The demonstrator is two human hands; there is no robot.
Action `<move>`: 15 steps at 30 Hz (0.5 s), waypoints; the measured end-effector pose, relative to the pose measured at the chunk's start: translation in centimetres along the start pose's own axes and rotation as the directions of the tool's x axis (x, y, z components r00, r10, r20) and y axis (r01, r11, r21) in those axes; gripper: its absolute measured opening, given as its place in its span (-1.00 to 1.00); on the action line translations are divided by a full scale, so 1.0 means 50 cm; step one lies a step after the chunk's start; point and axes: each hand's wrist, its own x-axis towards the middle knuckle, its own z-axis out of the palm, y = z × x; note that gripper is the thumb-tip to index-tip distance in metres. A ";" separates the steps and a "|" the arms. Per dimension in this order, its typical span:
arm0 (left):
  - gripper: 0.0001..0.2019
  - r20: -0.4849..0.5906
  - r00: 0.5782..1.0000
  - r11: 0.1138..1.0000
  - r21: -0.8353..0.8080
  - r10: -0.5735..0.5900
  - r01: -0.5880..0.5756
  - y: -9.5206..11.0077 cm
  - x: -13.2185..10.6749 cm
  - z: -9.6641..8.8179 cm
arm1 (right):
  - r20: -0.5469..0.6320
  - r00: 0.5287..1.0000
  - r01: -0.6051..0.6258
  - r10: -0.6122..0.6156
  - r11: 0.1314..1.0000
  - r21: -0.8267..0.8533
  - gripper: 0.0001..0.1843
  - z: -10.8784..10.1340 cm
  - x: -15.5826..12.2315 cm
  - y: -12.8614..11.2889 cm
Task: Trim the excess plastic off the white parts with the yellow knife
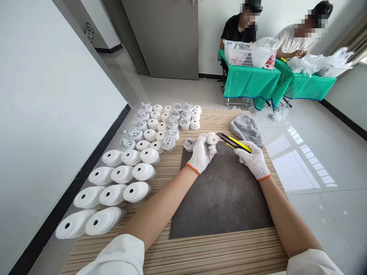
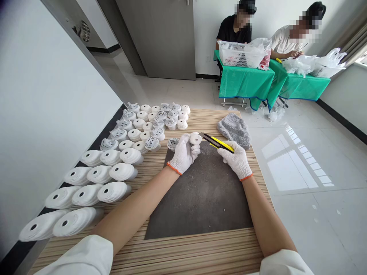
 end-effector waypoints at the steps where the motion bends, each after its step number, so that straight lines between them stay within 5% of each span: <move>1: -0.92 0.011 1.000 1.000 0.011 -0.011 0.011 0.000 -0.001 0.001 | 0.012 1.000 -0.004 0.004 1.000 -0.006 -0.51 0.000 0.000 0.000; 10: -0.76 -0.039 0.999 0.999 0.035 0.029 -0.027 -0.002 -0.008 0.007 | 0.004 0.994 -0.109 0.109 0.991 -0.074 -0.62 0.002 -0.007 -0.015; 15: -0.87 -0.019 1.000 0.999 0.033 0.012 -0.011 0.000 -0.005 0.004 | -0.009 0.994 -0.113 0.113 0.991 -0.077 -0.64 0.004 -0.008 -0.019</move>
